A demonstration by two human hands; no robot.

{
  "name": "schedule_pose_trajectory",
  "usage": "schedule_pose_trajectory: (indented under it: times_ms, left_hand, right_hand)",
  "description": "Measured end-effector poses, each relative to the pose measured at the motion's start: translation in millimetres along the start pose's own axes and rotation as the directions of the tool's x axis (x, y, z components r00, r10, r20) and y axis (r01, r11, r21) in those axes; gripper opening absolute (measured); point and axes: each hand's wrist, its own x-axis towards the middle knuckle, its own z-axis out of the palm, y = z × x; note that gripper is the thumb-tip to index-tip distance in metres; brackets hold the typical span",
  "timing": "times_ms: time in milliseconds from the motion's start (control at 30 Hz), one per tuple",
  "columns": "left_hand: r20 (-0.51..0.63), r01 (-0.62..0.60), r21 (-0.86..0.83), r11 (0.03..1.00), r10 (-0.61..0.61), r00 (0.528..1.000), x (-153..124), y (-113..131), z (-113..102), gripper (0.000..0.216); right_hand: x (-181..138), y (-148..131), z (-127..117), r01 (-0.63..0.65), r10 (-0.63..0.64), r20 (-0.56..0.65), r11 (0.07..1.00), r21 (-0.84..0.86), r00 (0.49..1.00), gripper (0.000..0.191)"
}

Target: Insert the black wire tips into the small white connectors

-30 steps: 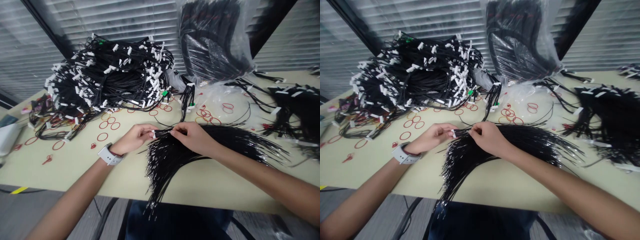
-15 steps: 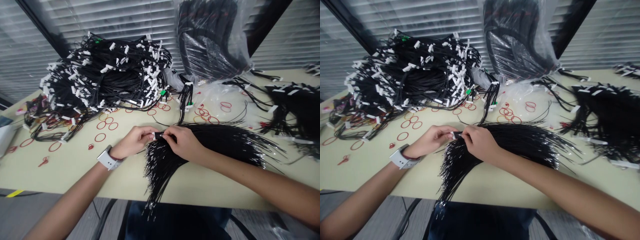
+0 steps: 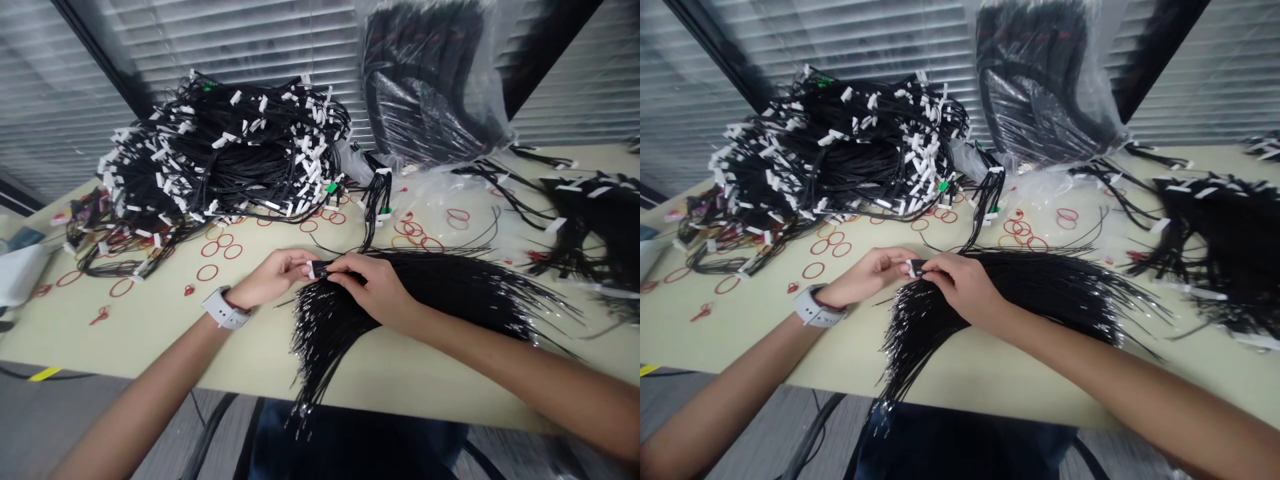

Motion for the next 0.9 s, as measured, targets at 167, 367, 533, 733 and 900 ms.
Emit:
schedule_pose_trajectory:
  times_ms: [167, 367, 533, 733, 900]
  left_hand:
    - [-0.012, 0.005, -0.019, 1.000, -0.005, 1.000, 0.0, 0.6, 0.0, 0.017]
    - [-0.004, 0.001, -0.033, 0.999, -0.001, 1.000, 0.5, -0.4, -0.6, 0.017]
    - [-0.001, 0.006, -0.010, 1.000, -0.006, 1.000, 0.1, 1.7, -0.1, 0.017]
    - [0.006, 0.007, -0.022, 1.000, -0.007, 1.000, 0.1, 4.3, 1.5, 0.016]
    - [0.005, 0.013, 0.011, 1.000, -0.013, 1.000, 0.3, 4.6, 2.3, 0.018]
  right_hand:
    - [-0.6, 1.5, 1.5, 0.074, -0.075, -0.006, 0.996, -0.050, 0.997, 0.007]
    - [-2.4, -5.4, -1.8, 0.161, -0.195, -0.211, 0.972, -0.170, 0.958, 0.011]
    - [-2.3, -7.8, 4.5, 0.203, -0.210, -0.150, 0.977, -0.060, 0.966, 0.015]
    - [1.9, -2.8, 11.5, -0.021, 0.019, -0.036, 0.997, -0.070, 0.999, 0.020]
    - [4.4, -3.4, 11.0, -0.141, 0.138, -0.080, 0.990, -0.027, 0.987, 0.017]
